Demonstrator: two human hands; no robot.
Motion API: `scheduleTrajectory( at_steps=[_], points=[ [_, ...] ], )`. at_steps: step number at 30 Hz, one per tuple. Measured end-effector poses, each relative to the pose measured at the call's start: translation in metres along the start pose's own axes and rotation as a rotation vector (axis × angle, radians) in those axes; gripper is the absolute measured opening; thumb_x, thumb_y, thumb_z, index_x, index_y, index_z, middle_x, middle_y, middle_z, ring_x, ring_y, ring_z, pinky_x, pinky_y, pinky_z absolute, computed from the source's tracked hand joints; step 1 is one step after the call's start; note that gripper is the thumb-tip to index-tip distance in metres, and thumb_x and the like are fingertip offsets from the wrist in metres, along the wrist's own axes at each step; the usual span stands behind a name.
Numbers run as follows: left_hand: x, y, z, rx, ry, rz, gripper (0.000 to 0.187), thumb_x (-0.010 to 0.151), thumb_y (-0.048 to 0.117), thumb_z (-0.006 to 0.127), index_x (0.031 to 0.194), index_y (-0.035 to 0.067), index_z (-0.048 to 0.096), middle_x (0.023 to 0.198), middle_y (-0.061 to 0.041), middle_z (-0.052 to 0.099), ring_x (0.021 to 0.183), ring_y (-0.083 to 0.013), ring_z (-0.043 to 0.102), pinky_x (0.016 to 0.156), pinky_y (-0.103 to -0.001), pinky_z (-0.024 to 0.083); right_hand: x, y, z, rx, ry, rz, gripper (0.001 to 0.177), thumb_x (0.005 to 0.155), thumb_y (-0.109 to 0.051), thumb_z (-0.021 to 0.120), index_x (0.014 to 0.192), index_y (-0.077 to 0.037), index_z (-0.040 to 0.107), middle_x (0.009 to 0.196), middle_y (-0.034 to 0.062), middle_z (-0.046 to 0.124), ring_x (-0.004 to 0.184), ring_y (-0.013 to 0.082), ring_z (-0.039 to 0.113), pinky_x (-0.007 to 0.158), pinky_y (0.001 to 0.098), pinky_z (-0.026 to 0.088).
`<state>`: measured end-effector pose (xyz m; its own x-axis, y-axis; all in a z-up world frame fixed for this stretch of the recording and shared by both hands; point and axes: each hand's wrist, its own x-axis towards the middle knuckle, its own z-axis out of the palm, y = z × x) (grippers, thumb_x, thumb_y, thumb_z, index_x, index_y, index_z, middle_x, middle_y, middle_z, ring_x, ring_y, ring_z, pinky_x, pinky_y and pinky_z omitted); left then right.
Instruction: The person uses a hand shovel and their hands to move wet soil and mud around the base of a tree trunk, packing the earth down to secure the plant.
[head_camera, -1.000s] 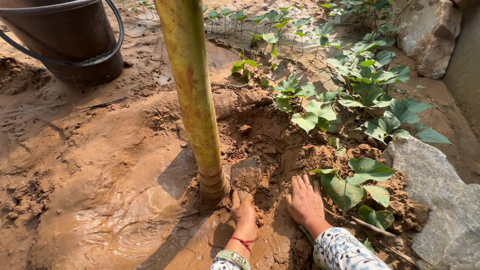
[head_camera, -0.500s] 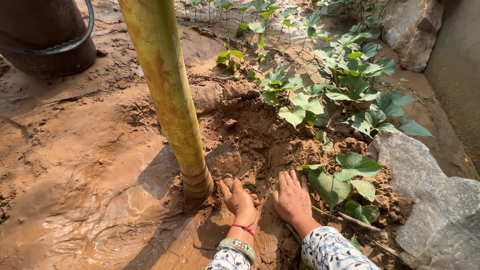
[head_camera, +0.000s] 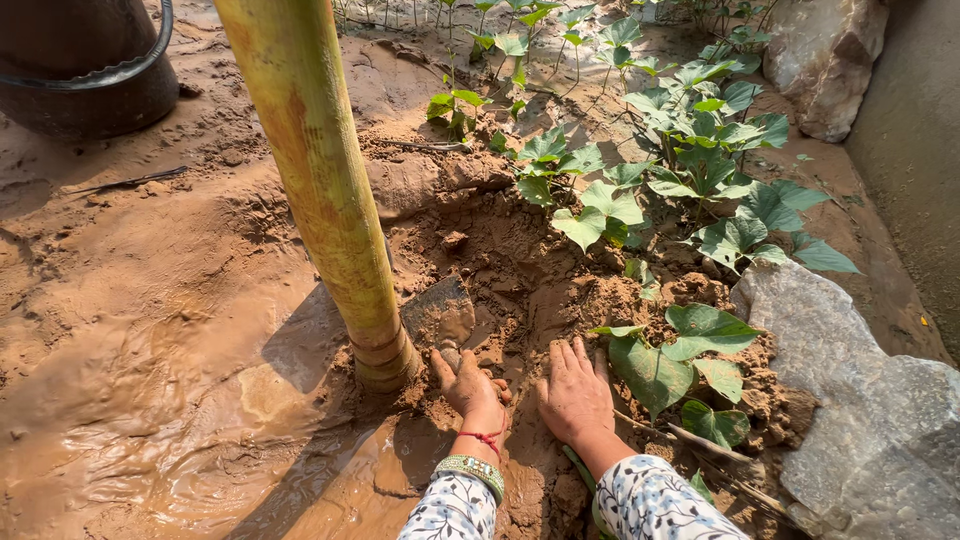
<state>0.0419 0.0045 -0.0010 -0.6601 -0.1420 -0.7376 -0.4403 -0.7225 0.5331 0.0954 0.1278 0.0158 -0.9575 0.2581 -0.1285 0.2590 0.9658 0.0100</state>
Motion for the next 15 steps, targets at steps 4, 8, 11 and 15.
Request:
scheduleTrajectory(
  at_steps=[4, 8, 11, 15],
  points=[
    [0.022, 0.004, -0.003, 0.075, -0.076, 0.031, 0.072, 0.097, 0.021, 0.057, 0.162, 0.039, 0.029, 0.082, -0.01, 0.054, 0.043, -0.0227, 0.048, 0.036, -0.036, 0.035, 0.002, 0.0, -0.001, -0.023, -0.029, -0.006, 0.068, 0.099, -0.045, 0.044, 0.156, -0.01, 0.029, 0.164, 0.0054, 0.028, 0.155, 0.0222, 0.016, 0.126, 0.0436, 0.01],
    [0.059, 0.01, 0.006, 0.209, -0.124, -0.027, 0.07, 0.095, 0.015, 0.059, 0.159, 0.035, 0.038, 0.1, -0.011, 0.066, 0.045, -0.0224, 0.053, 0.036, -0.035, 0.039, 0.002, 0.003, 0.001, 0.006, -0.01, -0.008, 0.068, 0.098, -0.044, 0.044, 0.156, -0.01, 0.029, 0.165, 0.0055, 0.028, 0.155, 0.0221, 0.017, 0.125, 0.0431, 0.011],
    [0.08, 0.005, 0.01, 0.364, -0.21, -0.015, 0.071, 0.096, 0.014, 0.061, 0.161, 0.031, 0.041, 0.109, -0.017, 0.065, 0.047, -0.0196, 0.054, 0.037, -0.033, 0.043, 0.001, 0.001, 0.001, -0.032, -0.021, -0.011, 0.068, 0.098, -0.043, 0.044, 0.156, -0.01, 0.028, 0.165, 0.0055, 0.027, 0.155, 0.0218, 0.016, 0.126, 0.0443, 0.009],
    [0.075, 0.001, -0.005, 0.677, -0.311, 0.054, 0.075, 0.094, 0.012, 0.058, 0.161, 0.031, 0.03, 0.134, -0.008, 0.062, 0.046, -0.0225, 0.053, 0.038, -0.036, 0.044, 0.001, 0.001, 0.002, -0.009, -0.003, -0.018, 0.068, 0.099, -0.044, 0.044, 0.156, -0.01, 0.029, 0.164, 0.0062, 0.029, 0.155, 0.0224, 0.017, 0.126, 0.0426, 0.011]
  ],
)
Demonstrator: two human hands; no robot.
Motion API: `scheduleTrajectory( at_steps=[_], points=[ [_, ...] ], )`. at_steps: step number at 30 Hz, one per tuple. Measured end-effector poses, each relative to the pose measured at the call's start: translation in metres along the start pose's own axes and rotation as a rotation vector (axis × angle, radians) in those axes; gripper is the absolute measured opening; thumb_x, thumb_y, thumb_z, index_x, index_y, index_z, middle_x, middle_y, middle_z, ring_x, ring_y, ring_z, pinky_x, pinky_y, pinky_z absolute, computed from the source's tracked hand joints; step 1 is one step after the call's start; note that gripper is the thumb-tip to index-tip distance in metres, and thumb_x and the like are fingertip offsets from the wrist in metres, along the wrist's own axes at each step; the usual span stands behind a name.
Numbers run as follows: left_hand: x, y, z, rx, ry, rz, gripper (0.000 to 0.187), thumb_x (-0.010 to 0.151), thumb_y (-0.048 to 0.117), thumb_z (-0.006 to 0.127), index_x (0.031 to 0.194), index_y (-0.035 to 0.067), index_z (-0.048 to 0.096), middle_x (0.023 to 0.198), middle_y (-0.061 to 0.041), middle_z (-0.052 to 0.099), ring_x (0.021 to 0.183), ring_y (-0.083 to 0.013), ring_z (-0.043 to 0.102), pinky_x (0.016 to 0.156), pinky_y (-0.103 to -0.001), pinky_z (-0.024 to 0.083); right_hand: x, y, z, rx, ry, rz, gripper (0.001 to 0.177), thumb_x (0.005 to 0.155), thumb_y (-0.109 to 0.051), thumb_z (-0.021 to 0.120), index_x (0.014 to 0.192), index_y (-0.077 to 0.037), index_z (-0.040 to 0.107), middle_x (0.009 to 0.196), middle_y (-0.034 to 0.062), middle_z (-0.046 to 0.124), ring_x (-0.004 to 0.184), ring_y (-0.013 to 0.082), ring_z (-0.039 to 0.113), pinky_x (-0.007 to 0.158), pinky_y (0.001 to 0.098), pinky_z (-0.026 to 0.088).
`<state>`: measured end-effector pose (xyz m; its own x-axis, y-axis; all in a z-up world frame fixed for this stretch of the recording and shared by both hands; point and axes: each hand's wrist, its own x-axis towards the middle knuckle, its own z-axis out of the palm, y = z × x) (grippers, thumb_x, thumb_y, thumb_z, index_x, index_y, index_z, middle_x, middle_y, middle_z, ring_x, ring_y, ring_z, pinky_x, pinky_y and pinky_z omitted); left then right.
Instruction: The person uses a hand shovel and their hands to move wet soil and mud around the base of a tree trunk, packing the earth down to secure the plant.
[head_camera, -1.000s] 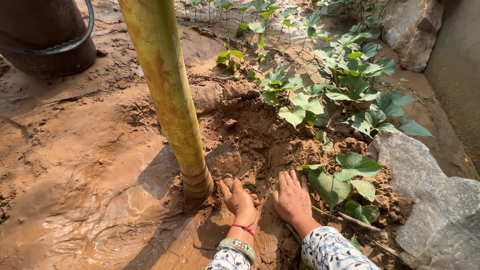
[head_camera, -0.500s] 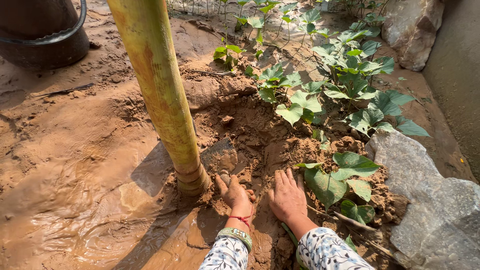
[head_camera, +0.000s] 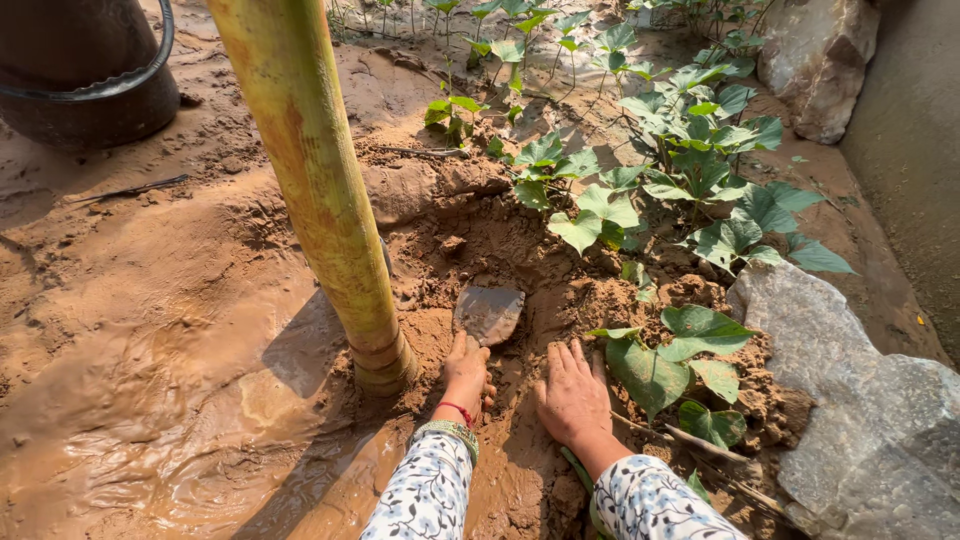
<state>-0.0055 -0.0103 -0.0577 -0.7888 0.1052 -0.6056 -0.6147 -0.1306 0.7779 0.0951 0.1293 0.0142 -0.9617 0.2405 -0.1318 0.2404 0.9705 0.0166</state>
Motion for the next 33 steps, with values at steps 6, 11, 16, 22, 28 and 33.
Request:
scheduleTrajectory(
  at_steps=[6, 11, 16, 22, 28, 33],
  points=[
    [-0.025, -0.007, -0.041, 0.422, -0.1, 0.035, 0.076, 0.087, 0.013, 0.057, 0.159, 0.028, 0.037, 0.124, -0.017, 0.074, 0.056, -0.026, 0.058, 0.049, -0.041, 0.048, 0.0, 0.001, -0.002, 0.003, -0.022, 0.022, 0.068, 0.098, -0.044, 0.044, 0.156, -0.012, 0.029, 0.165, 0.0034, 0.028, 0.156, 0.0204, 0.016, 0.127, 0.0425, 0.01],
    [-0.035, -0.014, -0.081, 0.984, -0.06, 0.435, 0.072, 0.085, 0.018, 0.058, 0.156, 0.024, 0.046, 0.122, -0.029, 0.069, 0.113, -0.0425, 0.065, 0.101, -0.046, 0.051, 0.0, 0.0, 0.001, -0.053, -0.027, -0.01, 0.068, 0.099, -0.045, 0.044, 0.156, -0.011, 0.028, 0.165, 0.0044, 0.026, 0.155, 0.0212, 0.015, 0.127, 0.0433, 0.008],
    [-0.086, -0.003, -0.103, 1.24, 0.003, 0.25, 0.075, 0.088, 0.022, 0.054, 0.159, 0.032, 0.034, 0.121, -0.024, 0.068, 0.116, -0.0421, 0.065, 0.103, -0.049, 0.049, 0.0, 0.002, 0.002, -0.063, -0.032, -0.016, 0.068, 0.099, -0.044, 0.045, 0.157, -0.011, 0.029, 0.165, 0.004, 0.027, 0.156, 0.0219, 0.015, 0.127, 0.0439, 0.008],
    [-0.085, -0.014, -0.063, 0.935, 0.119, 0.152, 0.074, 0.092, 0.023, 0.051, 0.162, 0.032, 0.027, 0.102, -0.019, 0.074, 0.093, -0.0339, 0.074, 0.086, -0.046, 0.058, 0.0, 0.005, 0.005, -0.033, -0.027, -0.024, 0.068, 0.099, -0.044, 0.044, 0.156, -0.01, 0.029, 0.165, 0.0059, 0.027, 0.156, 0.0226, 0.016, 0.127, 0.0434, 0.008],
    [-0.028, 0.022, -0.006, 0.574, 0.215, 0.104, 0.068, 0.092, 0.016, 0.05, 0.158, 0.025, 0.037, 0.101, -0.015, 0.075, 0.061, -0.0254, 0.071, 0.056, -0.038, 0.059, 0.001, 0.004, 0.004, -0.015, -0.04, -0.021, 0.069, 0.1, -0.044, 0.043, 0.157, -0.009, 0.027, 0.165, 0.0066, 0.026, 0.155, 0.0223, 0.014, 0.127, 0.0434, 0.005],
    [-0.013, 0.05, 0.014, 0.552, 0.174, -0.056, 0.065, 0.097, 0.018, 0.043, 0.161, 0.023, 0.032, 0.103, -0.019, 0.076, 0.069, -0.0278, 0.073, 0.066, -0.041, 0.064, 0.0, 0.002, -0.001, 0.014, -0.038, -0.014, 0.069, 0.1, -0.045, 0.042, 0.157, -0.009, 0.027, 0.165, 0.0064, 0.027, 0.155, 0.0227, 0.015, 0.126, 0.0427, 0.006]
  ],
)
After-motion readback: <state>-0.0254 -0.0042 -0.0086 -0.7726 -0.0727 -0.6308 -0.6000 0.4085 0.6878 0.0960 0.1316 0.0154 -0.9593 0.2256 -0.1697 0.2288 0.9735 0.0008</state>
